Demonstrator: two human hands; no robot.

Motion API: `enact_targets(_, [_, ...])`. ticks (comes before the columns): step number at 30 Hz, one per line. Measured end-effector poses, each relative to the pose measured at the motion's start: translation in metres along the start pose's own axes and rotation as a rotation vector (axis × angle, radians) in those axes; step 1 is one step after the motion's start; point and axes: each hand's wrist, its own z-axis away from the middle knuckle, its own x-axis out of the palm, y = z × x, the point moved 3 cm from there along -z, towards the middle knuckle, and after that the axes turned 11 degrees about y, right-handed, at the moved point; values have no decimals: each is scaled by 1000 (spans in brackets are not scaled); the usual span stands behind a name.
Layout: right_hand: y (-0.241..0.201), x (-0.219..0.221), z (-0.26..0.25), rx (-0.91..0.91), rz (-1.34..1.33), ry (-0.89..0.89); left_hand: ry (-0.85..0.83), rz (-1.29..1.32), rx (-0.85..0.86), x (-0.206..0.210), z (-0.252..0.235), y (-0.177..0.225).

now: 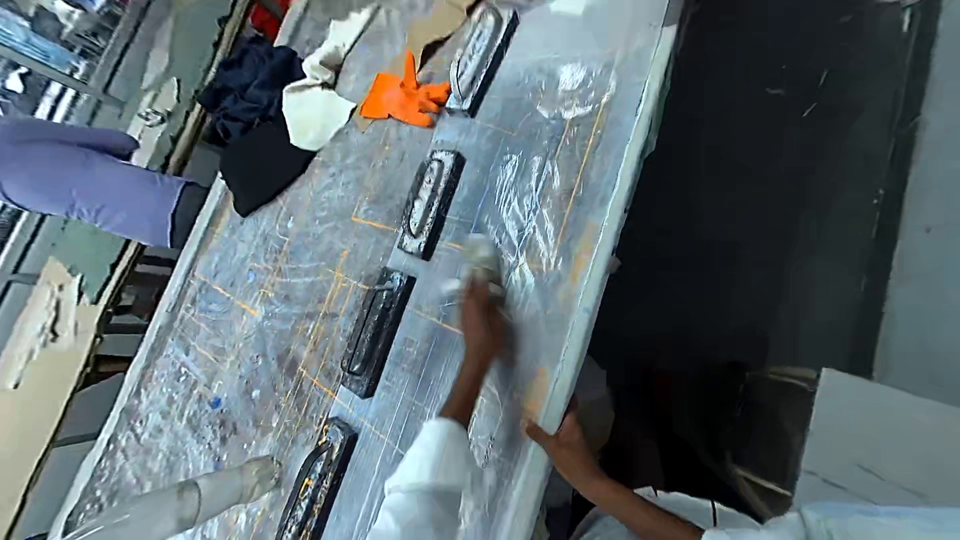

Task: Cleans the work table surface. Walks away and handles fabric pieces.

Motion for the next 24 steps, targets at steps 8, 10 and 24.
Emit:
enact_targets(8, [-22, -28, -27, 73, 58, -180, 493, 448, -394, -22, -55, -28])
enact_targets(10, [-56, -44, -57, 12, 50, -52, 477, 352, -276, -33, -61, -33])
enact_targets(24, [-164, -69, -205, -98, 58, 29, 52, 21, -43, 50, -133, 24])
